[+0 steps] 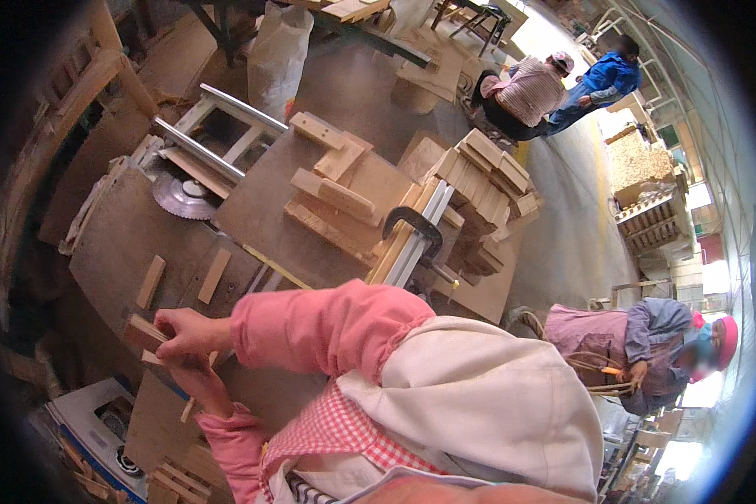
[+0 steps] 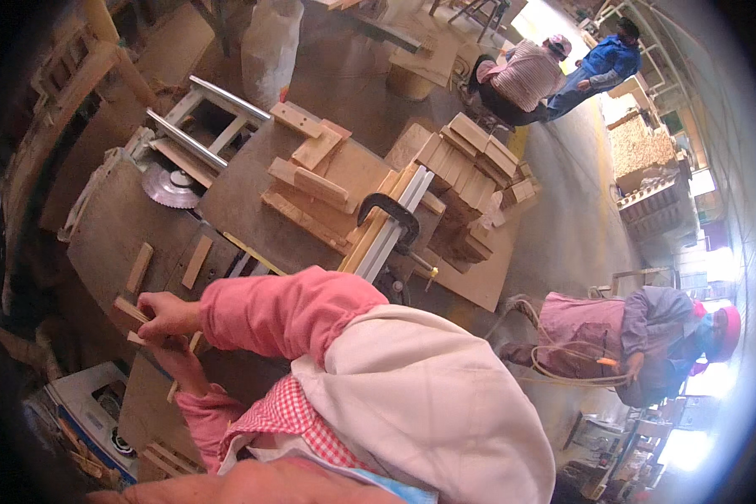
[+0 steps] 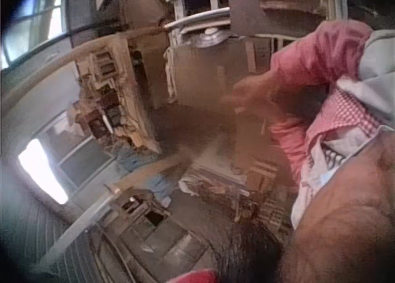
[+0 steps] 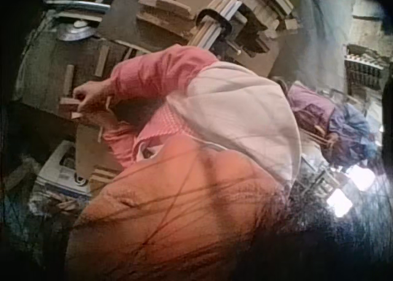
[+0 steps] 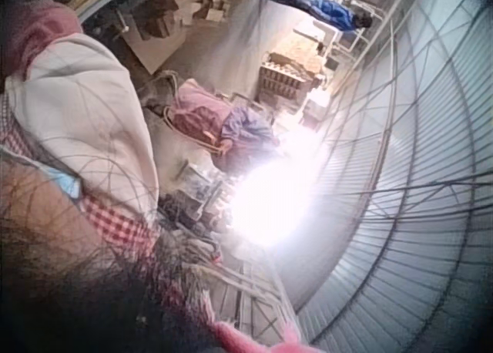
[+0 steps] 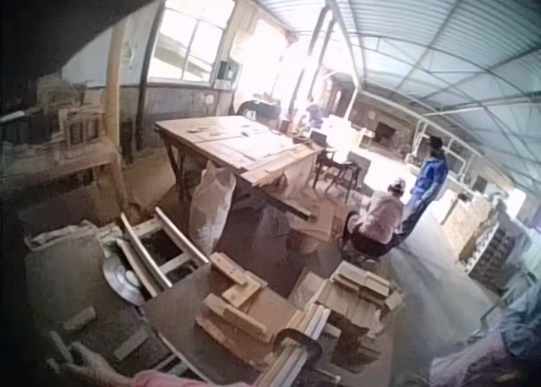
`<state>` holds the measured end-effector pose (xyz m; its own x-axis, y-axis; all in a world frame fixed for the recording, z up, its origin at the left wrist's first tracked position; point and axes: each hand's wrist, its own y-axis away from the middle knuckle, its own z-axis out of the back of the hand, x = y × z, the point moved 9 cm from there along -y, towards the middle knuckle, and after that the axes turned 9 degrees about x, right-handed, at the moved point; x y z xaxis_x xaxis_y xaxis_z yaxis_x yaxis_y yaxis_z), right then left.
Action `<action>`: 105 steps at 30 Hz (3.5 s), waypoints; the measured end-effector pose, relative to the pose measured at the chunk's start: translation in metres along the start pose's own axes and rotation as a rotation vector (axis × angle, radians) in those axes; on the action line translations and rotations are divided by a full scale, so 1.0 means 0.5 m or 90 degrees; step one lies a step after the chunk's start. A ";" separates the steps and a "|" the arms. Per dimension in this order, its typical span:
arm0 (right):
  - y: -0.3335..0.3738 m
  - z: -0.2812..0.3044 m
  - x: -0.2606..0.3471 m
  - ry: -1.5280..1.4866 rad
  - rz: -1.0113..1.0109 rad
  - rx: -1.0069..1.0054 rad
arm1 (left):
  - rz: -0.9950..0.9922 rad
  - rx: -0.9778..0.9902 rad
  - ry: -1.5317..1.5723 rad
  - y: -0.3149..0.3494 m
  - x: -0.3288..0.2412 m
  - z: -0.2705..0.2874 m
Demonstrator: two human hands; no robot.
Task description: The person assembles small wooden slats into a slatted block by hand, repeatedly picking up pieces, aligning them, and stacking them on a workbench. The person also handles a thin wooden dowel and a rubber band, inserting the dowel into the block and securing it with the band.
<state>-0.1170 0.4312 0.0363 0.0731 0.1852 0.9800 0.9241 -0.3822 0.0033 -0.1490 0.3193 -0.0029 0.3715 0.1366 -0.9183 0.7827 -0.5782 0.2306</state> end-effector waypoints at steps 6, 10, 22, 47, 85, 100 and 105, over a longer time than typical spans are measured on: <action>0.085 -0.041 0.007 -0.350 0.007 -0.086 | 0.002 0.124 -0.049 0.054 -0.037 0.001; 0.154 -0.018 0.074 -0.276 0.063 -0.098 | 0.028 0.188 -0.164 0.076 -0.055 0.006; 0.431 0.146 0.213 0.239 0.177 -0.353 | -0.019 0.439 -0.326 0.212 -0.068 -0.180; 0.255 -0.354 -0.035 0.250 -0.093 0.457 | 0.080 -0.037 -0.302 0.383 -0.147 0.416; -0.047 -0.649 -0.335 0.770 0.002 0.467 | -0.089 -0.123 -0.936 0.334 -0.072 0.633; -0.035 -0.751 -0.365 0.961 0.043 0.589 | -0.065 -0.081 -0.801 0.326 -0.032 0.666; -0.003 -0.721 -0.261 0.823 0.119 0.456 | -0.032 -0.035 -0.933 0.317 -0.008 0.675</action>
<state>-0.2629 0.0814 -0.0198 0.1873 -0.8730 0.4503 0.9506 0.2766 0.1409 -0.1954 -0.0443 -0.0711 -0.4581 -0.7858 -0.4154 0.8094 -0.5620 0.1704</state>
